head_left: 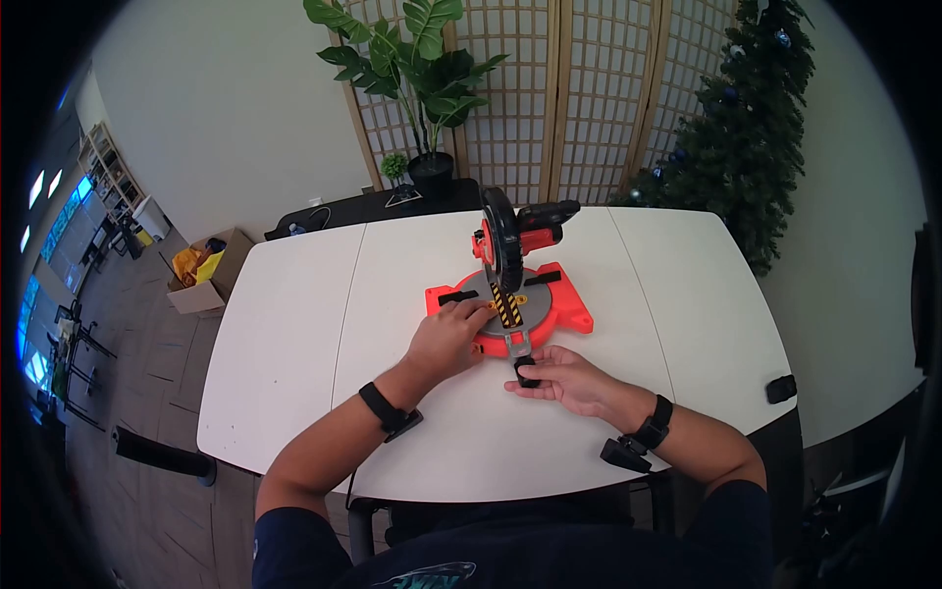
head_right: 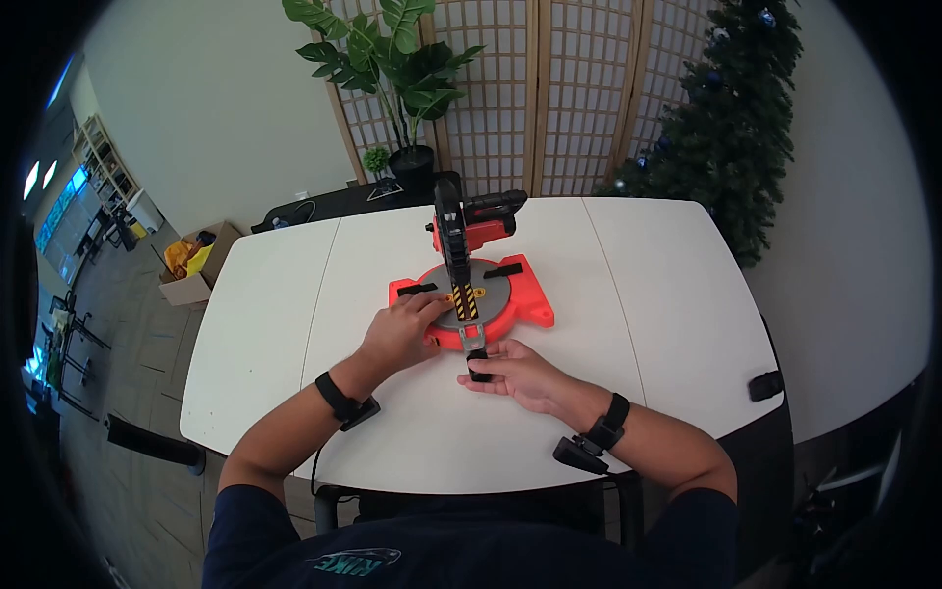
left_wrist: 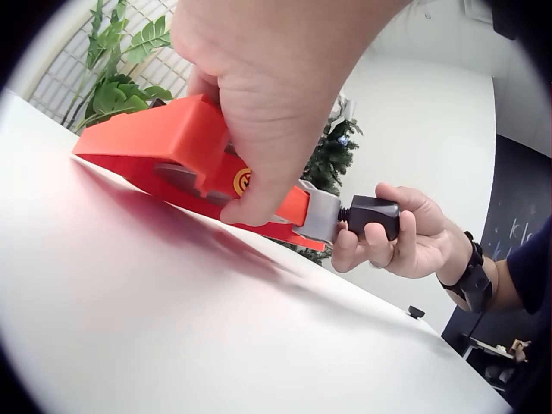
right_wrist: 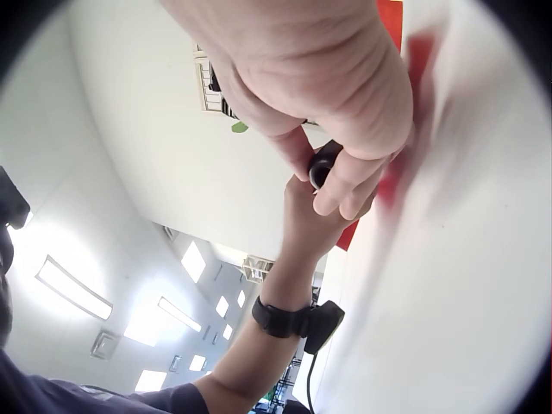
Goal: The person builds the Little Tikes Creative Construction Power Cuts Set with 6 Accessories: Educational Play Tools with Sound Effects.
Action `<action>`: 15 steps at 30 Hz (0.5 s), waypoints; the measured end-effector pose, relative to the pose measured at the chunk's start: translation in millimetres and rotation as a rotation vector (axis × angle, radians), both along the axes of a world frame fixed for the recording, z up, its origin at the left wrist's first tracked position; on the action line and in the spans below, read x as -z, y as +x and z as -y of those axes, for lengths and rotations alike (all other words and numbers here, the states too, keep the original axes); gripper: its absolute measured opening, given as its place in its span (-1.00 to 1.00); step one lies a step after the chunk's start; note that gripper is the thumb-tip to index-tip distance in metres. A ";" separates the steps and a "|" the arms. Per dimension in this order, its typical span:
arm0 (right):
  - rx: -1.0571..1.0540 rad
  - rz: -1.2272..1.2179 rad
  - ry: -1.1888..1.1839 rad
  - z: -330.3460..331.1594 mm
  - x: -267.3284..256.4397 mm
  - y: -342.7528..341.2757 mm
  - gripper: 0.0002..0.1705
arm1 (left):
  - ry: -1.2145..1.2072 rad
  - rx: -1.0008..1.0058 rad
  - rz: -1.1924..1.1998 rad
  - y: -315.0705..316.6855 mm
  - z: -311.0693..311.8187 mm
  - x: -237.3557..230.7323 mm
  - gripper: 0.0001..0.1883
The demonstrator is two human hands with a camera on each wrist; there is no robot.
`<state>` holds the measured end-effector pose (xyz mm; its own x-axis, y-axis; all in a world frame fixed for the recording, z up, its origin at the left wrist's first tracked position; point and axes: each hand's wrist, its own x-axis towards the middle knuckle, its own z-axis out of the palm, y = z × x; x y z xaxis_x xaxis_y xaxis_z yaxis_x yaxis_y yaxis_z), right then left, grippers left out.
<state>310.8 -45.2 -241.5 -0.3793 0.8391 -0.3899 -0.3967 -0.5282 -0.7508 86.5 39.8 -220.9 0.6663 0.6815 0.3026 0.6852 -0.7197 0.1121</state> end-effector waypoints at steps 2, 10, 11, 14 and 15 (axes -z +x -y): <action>-0.017 -0.007 -0.001 -1.3 0.4 0.1 -0.64 | -0.007 -0.004 -0.011 0.1 0.4 -1.2 -0.36; -0.009 -0.022 -0.017 -1.6 3.7 -1.7 -0.70 | 0.037 0.009 -0.030 -0.2 1.3 1.4 -0.34; -0.008 -0.022 -0.017 -1.8 4.1 -1.3 -0.70 | 0.034 0.004 -0.032 0.0 2.3 0.1 -0.34; -0.027 -0.025 0.010 -2.3 4.7 0.2 -0.71 | 0.037 0.005 -0.023 -0.4 2.5 0.9 -0.33; -0.028 -0.022 0.009 -2.2 4.2 0.5 -0.71 | 0.041 0.010 -0.013 -0.8 2.2 1.5 -0.33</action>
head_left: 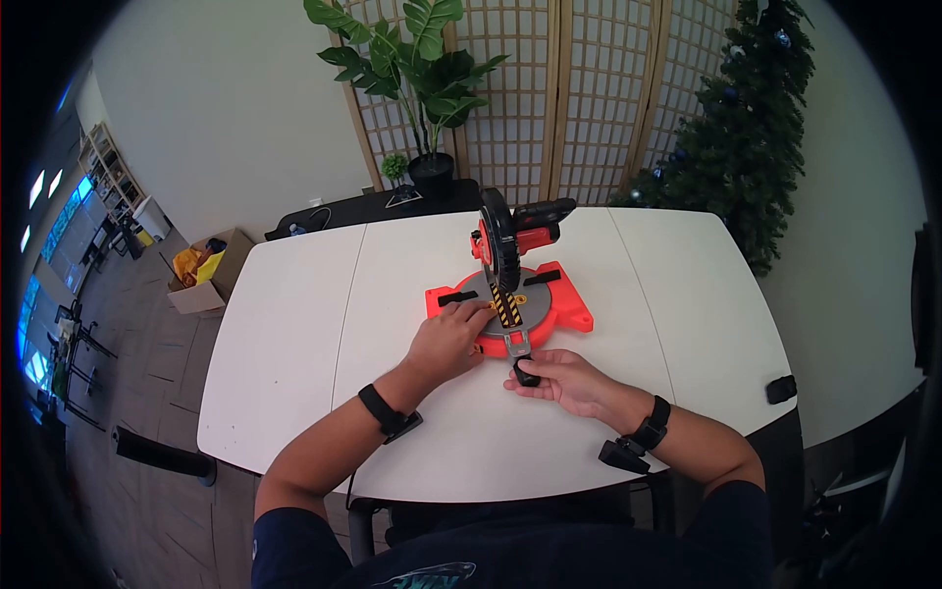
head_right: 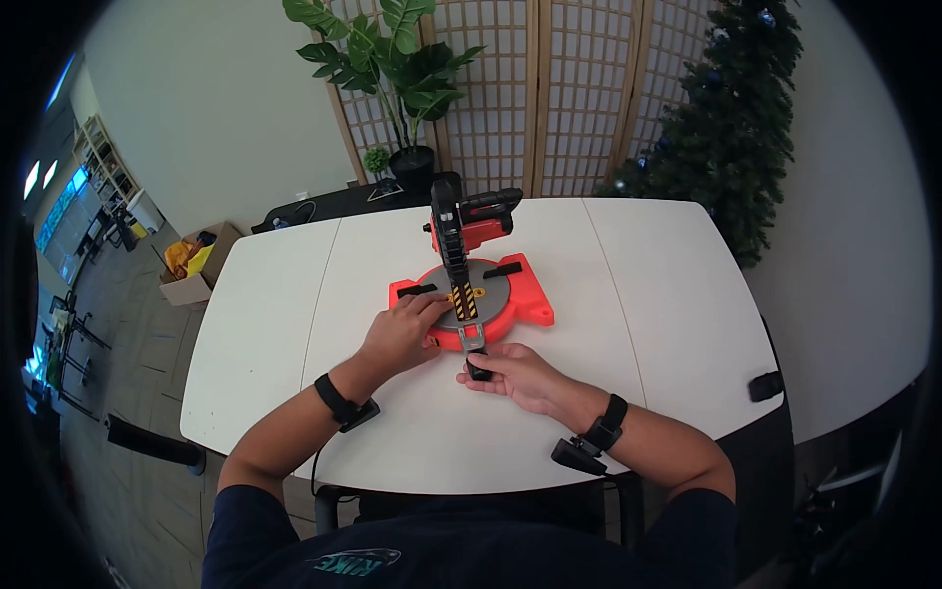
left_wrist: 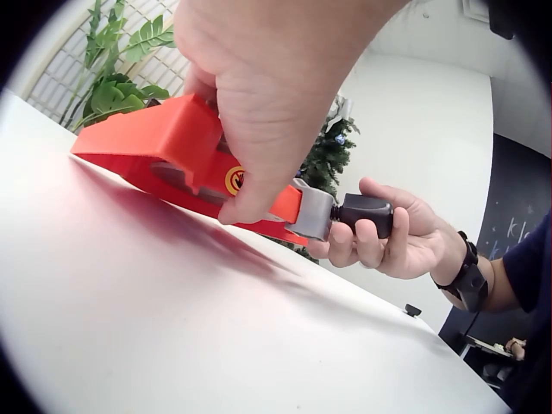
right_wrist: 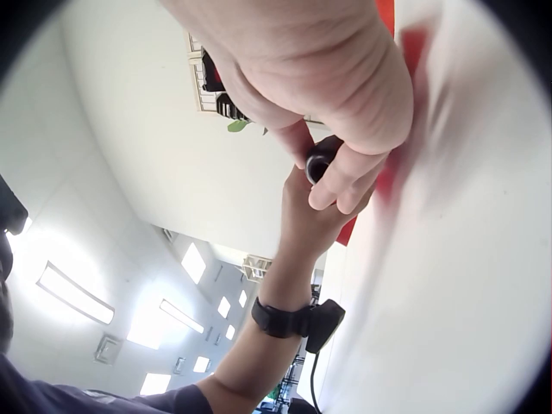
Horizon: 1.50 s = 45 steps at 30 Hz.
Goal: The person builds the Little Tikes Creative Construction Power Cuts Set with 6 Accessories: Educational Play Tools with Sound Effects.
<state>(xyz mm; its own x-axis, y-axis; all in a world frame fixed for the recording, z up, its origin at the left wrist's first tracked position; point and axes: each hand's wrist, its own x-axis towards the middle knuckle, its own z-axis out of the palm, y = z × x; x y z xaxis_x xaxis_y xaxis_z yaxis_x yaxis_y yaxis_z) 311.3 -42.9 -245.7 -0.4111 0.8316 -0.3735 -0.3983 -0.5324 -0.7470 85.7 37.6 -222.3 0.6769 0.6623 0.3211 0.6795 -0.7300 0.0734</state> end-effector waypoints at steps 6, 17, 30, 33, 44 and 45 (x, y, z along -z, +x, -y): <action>0.007 -0.014 0.000 0.6 0.4 -0.9 -0.67 | -0.015 0.056 0.060 -3.3 2.1 -7.4 -0.27; 0.012 0.003 -0.023 -0.2 0.3 -0.2 -0.60 | -0.141 -0.133 0.247 -30.1 -27.8 -25.0 0.03; 0.004 -0.008 -0.020 -0.7 0.8 0.3 -0.62 | -0.368 -0.254 -0.099 -25.8 -29.6 -14.6 0.28; 0.003 -0.008 -0.021 -1.2 0.7 0.4 -0.62 | -0.350 -0.296 -0.103 -16.5 -23.6 -10.7 0.27; -0.005 -0.009 -0.007 -1.0 2.2 0.6 -0.60 | -0.312 -0.404 -0.218 -0.7 -16.1 -13.0 0.28; -0.006 -0.005 -0.007 -1.1 2.6 0.6 -0.60 | -0.296 -0.408 -0.224 -0.4 -16.7 -11.1 0.28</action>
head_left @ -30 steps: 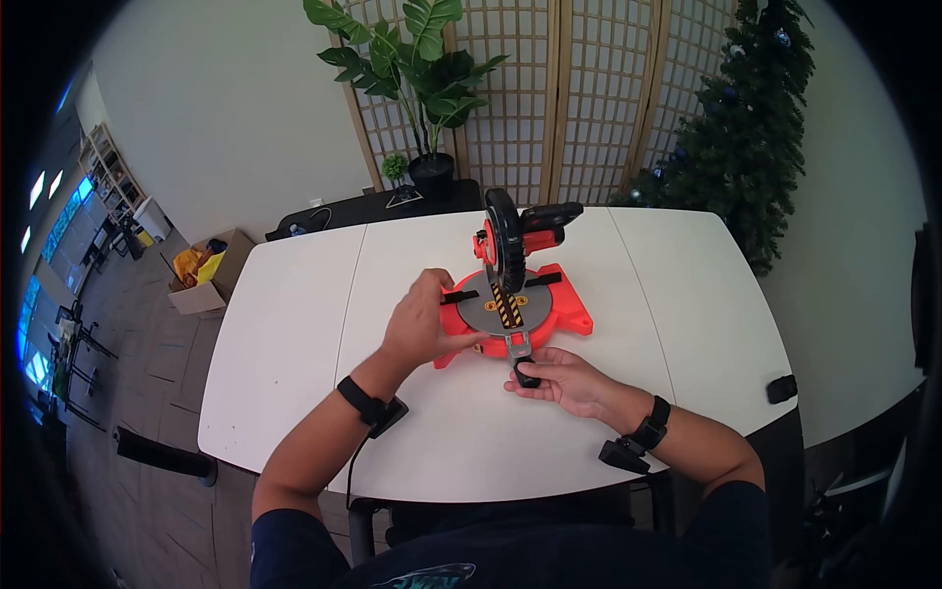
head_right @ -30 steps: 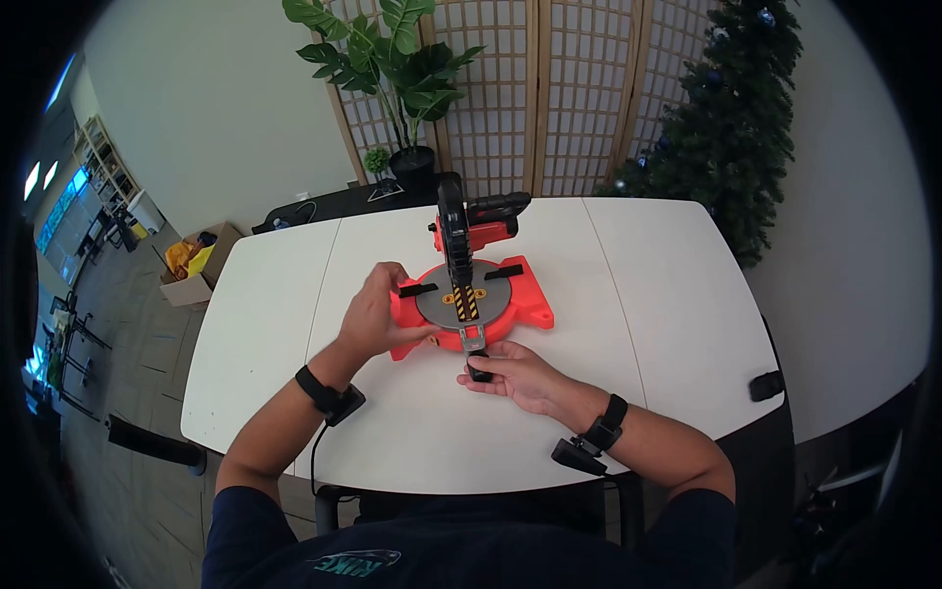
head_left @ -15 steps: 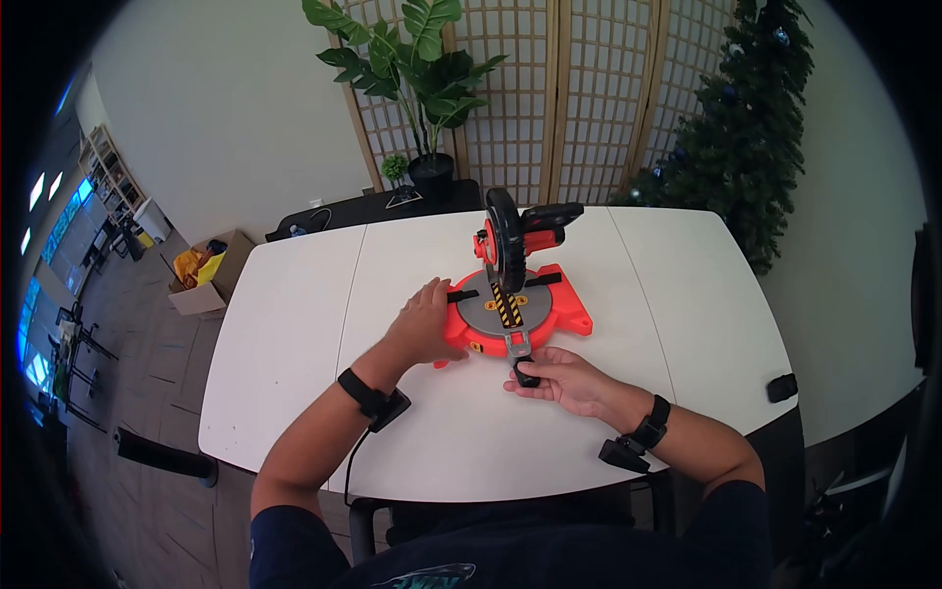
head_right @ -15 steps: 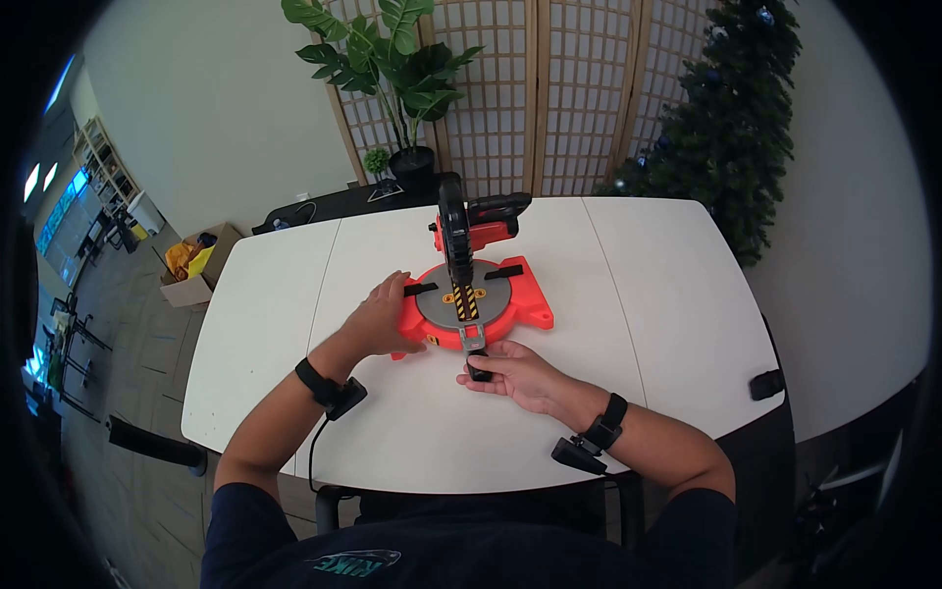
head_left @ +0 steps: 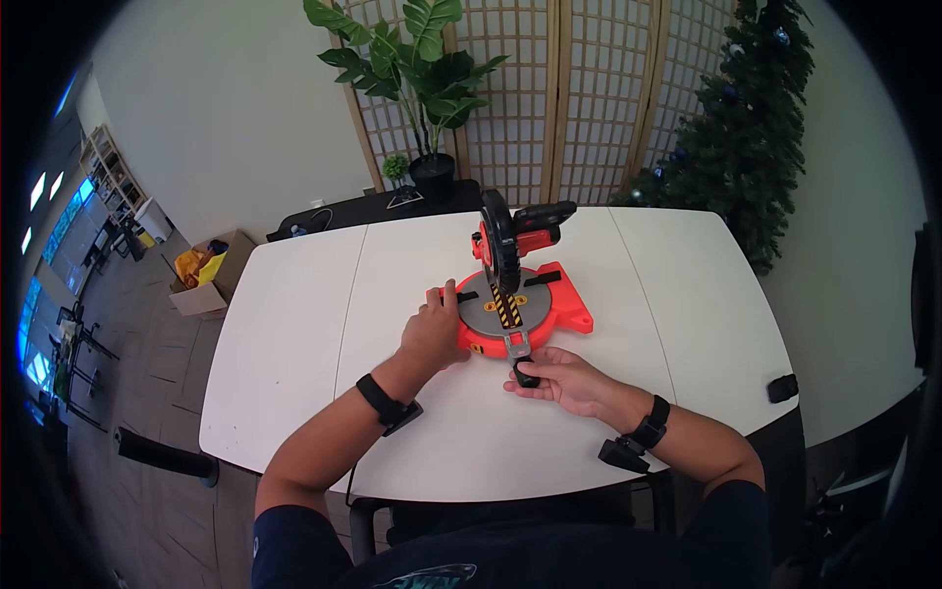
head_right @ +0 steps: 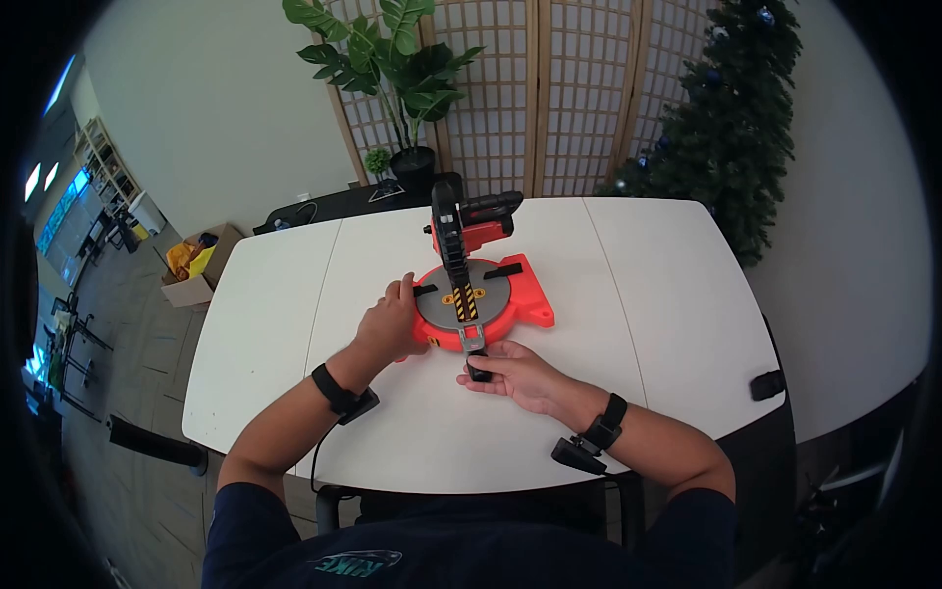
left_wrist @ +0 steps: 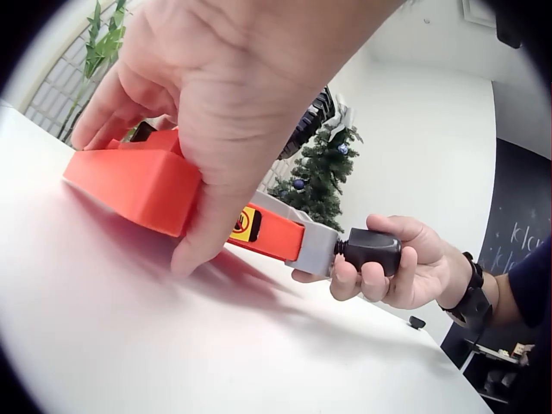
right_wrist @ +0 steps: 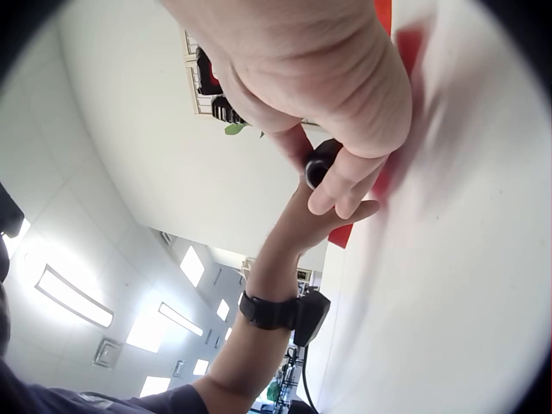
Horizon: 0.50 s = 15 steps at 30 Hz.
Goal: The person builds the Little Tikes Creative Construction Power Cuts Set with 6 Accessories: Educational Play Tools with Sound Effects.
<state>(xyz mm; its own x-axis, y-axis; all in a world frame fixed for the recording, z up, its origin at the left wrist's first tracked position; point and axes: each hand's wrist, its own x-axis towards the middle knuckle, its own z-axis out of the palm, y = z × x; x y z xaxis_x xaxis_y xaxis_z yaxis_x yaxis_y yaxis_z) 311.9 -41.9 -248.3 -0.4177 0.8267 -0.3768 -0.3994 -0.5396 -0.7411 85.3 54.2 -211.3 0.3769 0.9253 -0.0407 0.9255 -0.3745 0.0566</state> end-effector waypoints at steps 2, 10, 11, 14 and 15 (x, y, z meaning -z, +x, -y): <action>-0.001 0.004 0.000 -0.2 0.5 0.2 -0.60 | 0.015 -0.001 -0.009 0.6 0.2 1.2 0.28; 0.034 0.040 0.038 0.9 -0.9 -0.3 -0.69 | 0.061 0.033 0.015 -0.7 0.5 -0.2 0.24; 0.034 0.040 0.038 1.4 -0.1 -1.2 -0.69 | 0.062 0.033 0.016 -0.6 0.3 -0.8 0.24; 0.090 0.010 0.019 3.5 1.3 -2.3 -0.70 | 0.051 0.026 0.028 -0.1 0.2 -3.1 0.24; 0.078 -0.003 -0.008 4.1 -1.0 -1.2 -0.72 | 0.039 0.017 0.022 0.3 0.6 -4.9 0.24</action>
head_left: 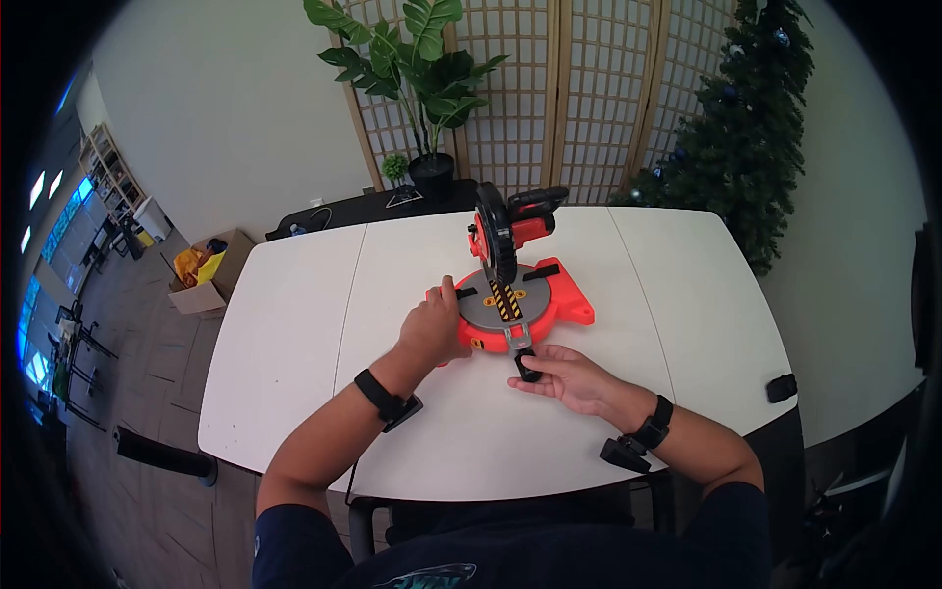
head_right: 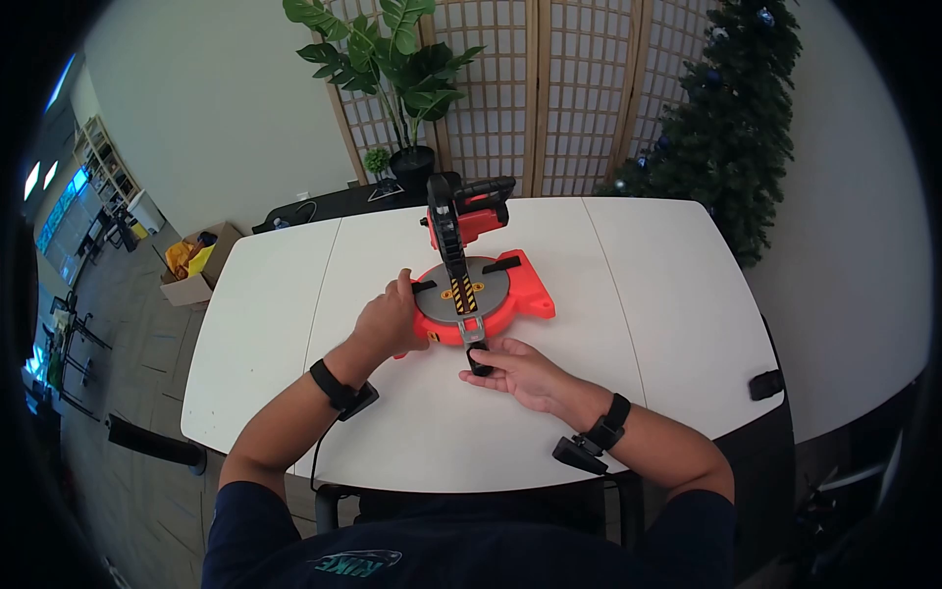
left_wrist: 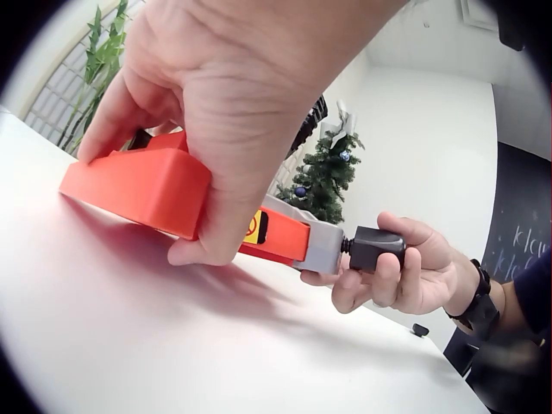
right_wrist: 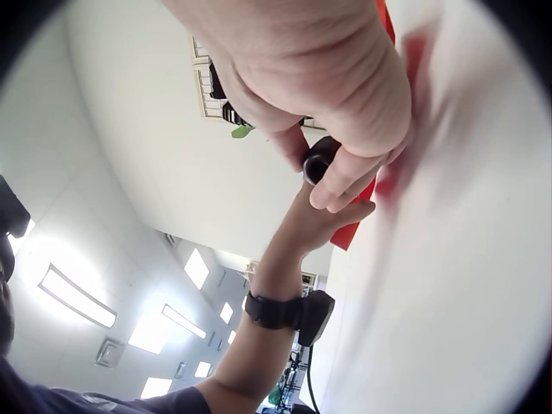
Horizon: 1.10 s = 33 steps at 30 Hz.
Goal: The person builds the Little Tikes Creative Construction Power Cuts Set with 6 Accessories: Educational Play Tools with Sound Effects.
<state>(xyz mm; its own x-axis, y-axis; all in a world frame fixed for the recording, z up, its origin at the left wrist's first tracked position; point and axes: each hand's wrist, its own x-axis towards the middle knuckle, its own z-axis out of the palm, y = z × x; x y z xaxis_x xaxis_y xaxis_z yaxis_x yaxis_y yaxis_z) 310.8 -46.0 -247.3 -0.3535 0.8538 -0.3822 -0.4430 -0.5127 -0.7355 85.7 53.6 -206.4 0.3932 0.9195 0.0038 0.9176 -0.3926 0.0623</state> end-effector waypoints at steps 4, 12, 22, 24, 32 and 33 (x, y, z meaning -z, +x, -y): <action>-0.104 -0.094 -0.013 -6.7 0.1 12.5 -0.75 | -0.040 -0.005 -0.013 -0.2 -1.9 -2.5 0.23; -0.022 0.000 0.010 -4.0 -2.1 6.8 -0.68 | -0.026 -0.006 -0.004 -1.6 -2.8 0.2 0.22; -0.040 -0.015 -0.008 -5.3 -1.4 3.9 -0.69 | -0.033 0.001 -0.011 -0.5 -1.4 -1.6 0.16; -0.076 -0.069 -0.006 -10.9 3.1 8.9 -0.70 | -0.041 -0.004 -0.013 0.4 -1.6 -2.4 0.14; -0.044 0.053 -0.018 -5.2 -1.4 3.6 -0.69 | -0.044 -0.017 -0.012 1.5 -0.3 -4.4 0.09; -0.058 0.068 -0.026 -7.2 1.5 6.7 -0.69 | -0.050 -0.012 -0.014 1.0 -1.0 -4.5 0.09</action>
